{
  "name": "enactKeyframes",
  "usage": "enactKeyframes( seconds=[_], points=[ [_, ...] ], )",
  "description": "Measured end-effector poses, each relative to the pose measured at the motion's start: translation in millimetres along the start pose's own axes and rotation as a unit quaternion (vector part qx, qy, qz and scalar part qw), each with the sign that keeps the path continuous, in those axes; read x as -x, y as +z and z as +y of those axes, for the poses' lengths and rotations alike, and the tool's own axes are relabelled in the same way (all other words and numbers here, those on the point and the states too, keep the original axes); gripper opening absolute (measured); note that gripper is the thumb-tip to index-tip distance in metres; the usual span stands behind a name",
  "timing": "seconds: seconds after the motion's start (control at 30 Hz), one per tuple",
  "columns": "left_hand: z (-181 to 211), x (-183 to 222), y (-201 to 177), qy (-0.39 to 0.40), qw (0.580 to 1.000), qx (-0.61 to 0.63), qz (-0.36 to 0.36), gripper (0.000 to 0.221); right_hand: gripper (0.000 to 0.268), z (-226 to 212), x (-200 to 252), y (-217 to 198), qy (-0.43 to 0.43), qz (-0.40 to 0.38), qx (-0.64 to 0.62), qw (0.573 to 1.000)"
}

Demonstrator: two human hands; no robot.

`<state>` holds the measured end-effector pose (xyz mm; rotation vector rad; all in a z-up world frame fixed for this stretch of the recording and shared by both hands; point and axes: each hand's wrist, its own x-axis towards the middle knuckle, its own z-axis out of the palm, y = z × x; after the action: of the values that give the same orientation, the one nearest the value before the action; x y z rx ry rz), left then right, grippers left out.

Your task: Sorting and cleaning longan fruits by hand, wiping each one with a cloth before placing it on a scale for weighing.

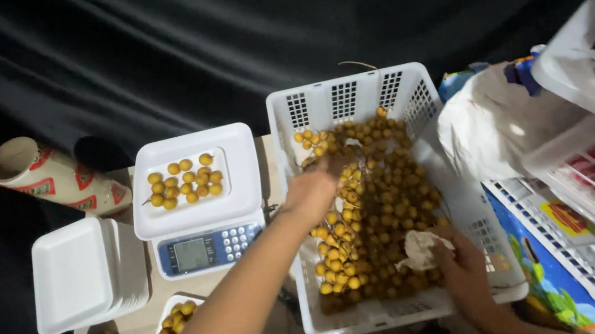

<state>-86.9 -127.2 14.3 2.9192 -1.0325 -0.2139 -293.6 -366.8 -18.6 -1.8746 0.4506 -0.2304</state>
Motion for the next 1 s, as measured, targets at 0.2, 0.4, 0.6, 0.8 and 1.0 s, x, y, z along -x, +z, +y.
enactKeyframes(
  seconds=[0.2, 0.4, 0.6, 0.8, 1.0],
  points=[
    [29, -20, 79, -0.167, 0.942, -0.058, -0.287, 0.028, 0.034, 24, 0, -7, -0.013, 0.042, -0.009, 0.999],
    [56, 11, 76, -0.135, 0.911, -0.124, -0.369, 0.12, 0.029, 20, 0, -4, -0.037, 0.027, -0.079, 0.996],
    [61, 34, 20, -0.234, 0.922, 0.177, -0.254, 0.077, 0.021, 5, 3, -4, -0.04, 0.02, -0.061, 0.997],
    [40, -6, 17, -0.26, 0.864, 0.413, -0.127, 0.07, 0.02, 17, 0, -3, -0.063, 0.016, -0.088, 0.994],
    [54, -13, -47, -0.214, 0.844, 0.492, 0.012, 0.049, 0.024, 20, -1, -7, -0.102, 0.025, -0.049, 0.993]
  ],
)
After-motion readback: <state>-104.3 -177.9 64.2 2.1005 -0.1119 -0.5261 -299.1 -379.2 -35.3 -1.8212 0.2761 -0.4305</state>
